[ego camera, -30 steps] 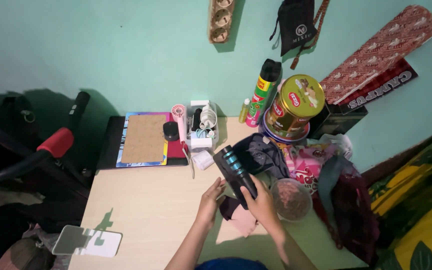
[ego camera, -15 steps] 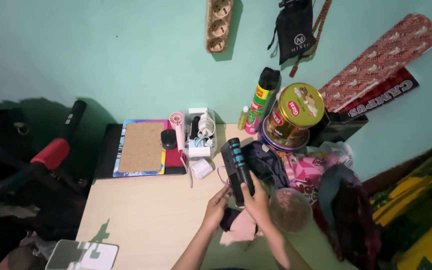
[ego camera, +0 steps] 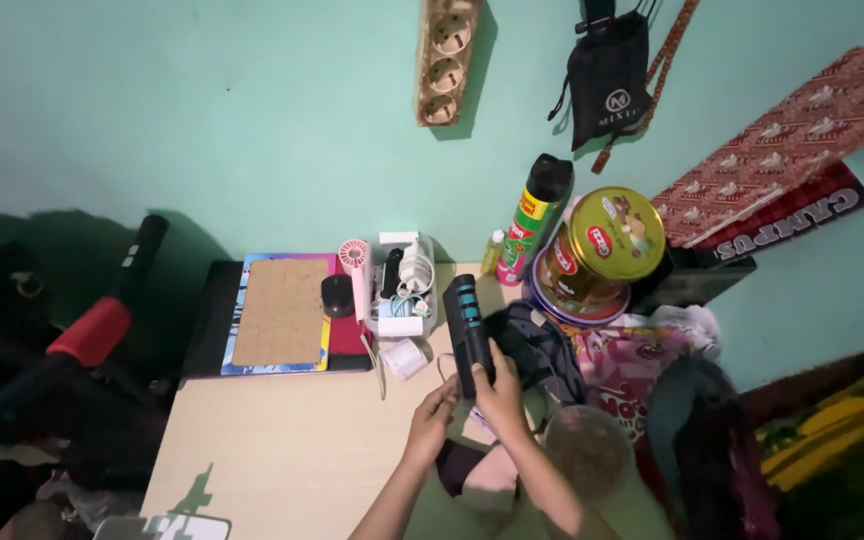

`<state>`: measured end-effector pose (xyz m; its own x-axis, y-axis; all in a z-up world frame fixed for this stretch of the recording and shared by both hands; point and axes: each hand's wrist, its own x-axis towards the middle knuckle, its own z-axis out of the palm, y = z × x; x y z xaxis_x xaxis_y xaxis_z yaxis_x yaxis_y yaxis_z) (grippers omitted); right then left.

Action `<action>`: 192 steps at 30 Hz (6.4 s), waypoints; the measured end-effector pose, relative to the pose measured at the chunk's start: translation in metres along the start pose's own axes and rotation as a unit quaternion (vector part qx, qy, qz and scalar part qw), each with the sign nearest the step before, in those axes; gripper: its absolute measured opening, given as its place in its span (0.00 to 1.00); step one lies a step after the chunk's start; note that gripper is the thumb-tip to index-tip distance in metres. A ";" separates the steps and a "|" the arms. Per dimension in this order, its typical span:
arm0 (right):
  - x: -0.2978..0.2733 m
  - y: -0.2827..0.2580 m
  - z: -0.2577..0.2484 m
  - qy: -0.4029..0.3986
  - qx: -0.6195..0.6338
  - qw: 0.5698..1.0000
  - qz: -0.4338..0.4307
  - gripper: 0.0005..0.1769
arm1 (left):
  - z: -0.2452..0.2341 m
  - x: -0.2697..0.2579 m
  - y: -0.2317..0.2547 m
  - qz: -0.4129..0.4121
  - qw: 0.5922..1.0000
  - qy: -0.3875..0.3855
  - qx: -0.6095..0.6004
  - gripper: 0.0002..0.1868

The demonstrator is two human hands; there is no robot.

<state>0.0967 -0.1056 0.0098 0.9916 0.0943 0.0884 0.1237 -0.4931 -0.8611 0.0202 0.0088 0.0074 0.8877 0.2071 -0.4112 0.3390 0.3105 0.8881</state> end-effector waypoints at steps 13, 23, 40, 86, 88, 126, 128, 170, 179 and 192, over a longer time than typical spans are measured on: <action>0.055 0.001 0.037 0.006 0.018 1.000 0.000 0.29 | -0.008 0.049 -0.009 0.037 0.999 0.032 0.012 0.20; 0.088 0.030 0.074 0.002 -0.009 1.000 -0.024 0.30 | -0.012 0.079 -0.020 0.027 0.997 0.069 0.003 0.23; 0.126 0.034 0.099 -0.007 -0.001 0.999 -0.037 0.31 | -0.008 0.097 -0.009 0.027 0.996 0.084 -0.029 0.24; 0.120 0.028 0.081 -0.002 -0.005 0.999 -0.046 0.24 | -0.009 0.096 -0.014 0.003 0.994 0.106 -0.031 0.22; 0.112 0.018 0.071 0.005 0.010 0.999 -0.052 0.22 | -0.006 0.088 -0.010 -0.007 0.993 0.103 -0.051 0.22; 0.009 0.095 -0.010 -0.118 -0.147 0.964 -0.188 0.10 | 0.021 0.018 -0.039 -0.007 0.995 0.103 -0.007 0.20; 0.006 0.093 -0.010 -0.119 -0.151 0.958 -0.214 0.09 | 0.019 0.018 -0.045 -0.014 0.994 0.105 -0.007 0.20; -0.042 0.074 0.022 -0.079 -0.276 0.957 -0.034 0.09 | -0.051 -0.051 -0.047 -0.025 0.996 0.084 -0.019 0.19; -0.039 0.040 0.007 -0.030 -0.092 0.995 0.011 0.09 | -0.040 -0.057 -0.034 0.012 0.997 0.070 0.012 0.20; -0.054 -0.031 -0.026 -0.056 0.156 0.986 0.023 0.07 | -0.025 -0.078 -0.019 0.167 0.984 0.010 0.055 0.18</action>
<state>0.0400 -0.1175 0.0445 0.9835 0.1806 0.0048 0.0434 -0.2107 -0.9766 -0.0630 0.0104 0.0172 0.9495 0.2989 -0.0951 0.0613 0.1205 0.9908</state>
